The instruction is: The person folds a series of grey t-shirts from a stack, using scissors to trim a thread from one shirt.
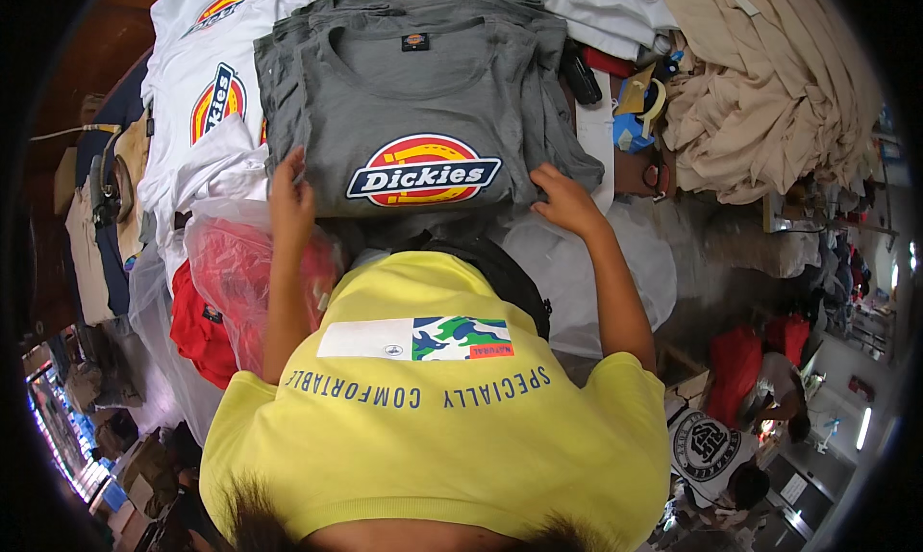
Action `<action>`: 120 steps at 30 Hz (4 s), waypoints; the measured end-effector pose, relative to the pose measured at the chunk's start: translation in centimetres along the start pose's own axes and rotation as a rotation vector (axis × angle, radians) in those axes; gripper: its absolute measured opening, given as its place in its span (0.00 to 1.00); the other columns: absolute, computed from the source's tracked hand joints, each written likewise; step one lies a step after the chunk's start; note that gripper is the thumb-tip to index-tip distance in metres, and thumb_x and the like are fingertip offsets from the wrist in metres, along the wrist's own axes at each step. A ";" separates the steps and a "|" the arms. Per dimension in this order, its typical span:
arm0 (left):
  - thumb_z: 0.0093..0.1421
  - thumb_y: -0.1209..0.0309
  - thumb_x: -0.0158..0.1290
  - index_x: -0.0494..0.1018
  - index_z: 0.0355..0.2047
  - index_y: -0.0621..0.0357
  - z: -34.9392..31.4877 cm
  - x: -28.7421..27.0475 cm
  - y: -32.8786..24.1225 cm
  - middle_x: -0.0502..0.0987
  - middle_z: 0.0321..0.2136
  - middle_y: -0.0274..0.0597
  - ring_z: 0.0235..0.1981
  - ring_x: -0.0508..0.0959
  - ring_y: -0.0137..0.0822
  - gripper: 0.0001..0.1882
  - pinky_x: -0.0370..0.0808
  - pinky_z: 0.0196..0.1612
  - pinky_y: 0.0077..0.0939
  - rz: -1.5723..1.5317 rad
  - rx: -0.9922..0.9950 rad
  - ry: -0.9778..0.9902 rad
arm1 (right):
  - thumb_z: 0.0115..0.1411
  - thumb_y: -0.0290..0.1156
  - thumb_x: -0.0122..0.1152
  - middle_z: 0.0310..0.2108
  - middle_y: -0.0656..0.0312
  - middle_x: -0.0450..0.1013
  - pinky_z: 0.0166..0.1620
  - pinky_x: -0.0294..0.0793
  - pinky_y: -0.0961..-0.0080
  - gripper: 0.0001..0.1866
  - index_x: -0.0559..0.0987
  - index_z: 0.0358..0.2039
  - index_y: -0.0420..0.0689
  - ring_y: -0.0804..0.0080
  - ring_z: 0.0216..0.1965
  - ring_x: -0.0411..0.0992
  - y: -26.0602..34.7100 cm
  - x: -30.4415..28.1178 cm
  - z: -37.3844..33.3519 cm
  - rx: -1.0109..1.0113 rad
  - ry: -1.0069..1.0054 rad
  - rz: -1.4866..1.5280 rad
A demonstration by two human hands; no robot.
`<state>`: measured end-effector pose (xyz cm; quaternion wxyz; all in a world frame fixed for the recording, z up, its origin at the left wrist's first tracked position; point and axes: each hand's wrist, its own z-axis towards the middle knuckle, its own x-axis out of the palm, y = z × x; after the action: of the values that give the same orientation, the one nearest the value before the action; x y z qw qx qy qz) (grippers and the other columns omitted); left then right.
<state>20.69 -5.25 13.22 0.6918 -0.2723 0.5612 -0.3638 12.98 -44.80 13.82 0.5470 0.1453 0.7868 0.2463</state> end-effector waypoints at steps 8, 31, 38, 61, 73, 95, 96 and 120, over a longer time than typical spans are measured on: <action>0.49 0.75 0.53 0.67 0.36 0.64 -0.4 -0.8 4.8 0.68 0.28 0.45 0.29 0.70 0.37 0.13 0.68 0.34 0.25 -0.038 -0.046 0.154 | 0.40 0.31 0.66 0.38 0.55 0.63 0.40 0.66 0.65 0.24 0.70 0.39 0.42 0.54 0.40 0.67 -0.4 0.7 -0.6 0.039 0.041 -0.091; 0.35 0.66 0.60 0.71 0.28 0.52 -1.3 -4.0 2.0 0.64 0.41 0.36 0.45 0.62 0.42 0.17 0.61 0.45 0.36 0.789 0.423 0.583 | 0.43 0.29 0.65 0.33 0.63 0.71 0.39 0.65 0.78 0.16 0.74 0.32 0.39 0.74 0.35 0.67 -7.7 -1.4 -5.1 0.160 -0.155 0.416; 0.44 0.68 0.51 0.72 0.28 0.51 -3.0 -3.3 4.1 0.65 0.37 0.39 0.42 0.64 0.41 0.09 0.62 0.41 0.35 0.852 0.551 0.512 | 0.44 0.33 0.66 0.29 0.62 0.69 0.38 0.65 0.78 0.16 0.73 0.31 0.38 0.74 0.33 0.66 -7.9 -1.4 -5.6 0.164 -0.239 0.242; 0.47 0.72 0.45 0.67 0.29 0.57 -7.4 0.1 4.0 0.63 0.33 0.47 0.40 0.63 0.45 0.07 0.59 0.46 0.41 1.029 0.104 0.269 | 0.50 0.28 0.59 0.31 0.65 0.70 0.36 0.64 0.84 0.10 0.74 0.33 0.39 0.80 0.30 0.66 -10.0 -1.2 -4.6 0.204 -0.332 0.242; 0.41 0.73 0.54 0.69 0.26 0.61 -1.0 -4.3 6.5 0.69 0.20 0.50 0.26 0.71 0.51 0.10 0.67 0.30 0.39 0.577 -0.098 0.105 | 0.58 0.31 0.51 0.39 0.57 0.70 0.42 0.70 0.84 0.21 0.63 0.49 0.34 0.75 0.37 0.70 -4.3 -4.2 9.1 0.206 -0.248 1.231; 0.47 0.67 0.56 0.67 0.37 0.71 -0.5 -10.3 2.6 0.73 0.31 0.47 0.31 0.74 0.36 0.21 0.71 0.36 0.30 -0.779 0.081 0.075 | 0.55 0.29 0.52 0.41 0.53 0.69 0.51 0.62 0.62 0.14 0.70 0.41 0.36 0.63 0.45 0.67 -0.3 -9.1 -2.0 -0.240 -0.274 1.835; 0.46 0.66 0.55 0.68 0.35 0.72 -0.2 -12.1 1.7 0.74 0.31 0.49 0.31 0.75 0.37 0.21 0.72 0.35 0.31 -0.849 0.268 0.202 | 0.53 0.33 0.55 0.41 0.51 0.69 0.52 0.61 0.56 0.18 0.70 0.41 0.35 0.60 0.46 0.67 -0.9 -9.7 -5.0 -0.303 -0.328 1.740; 0.51 0.64 0.55 0.70 0.34 0.67 19.7 1.6 7.6 0.74 0.33 0.47 0.33 0.74 0.34 0.17 0.69 0.37 0.27 -0.308 -0.679 0.356 | 0.57 0.36 0.52 0.42 0.54 0.70 0.49 0.66 0.70 0.17 0.70 0.42 0.36 0.66 0.44 0.68 -6.9 -9.0 19.7 0.381 -0.227 1.346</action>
<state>41.53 -2.70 10.74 0.3925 -0.4986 0.7129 -0.2986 34.90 -50.54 11.61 0.3199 0.7180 0.4937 0.3721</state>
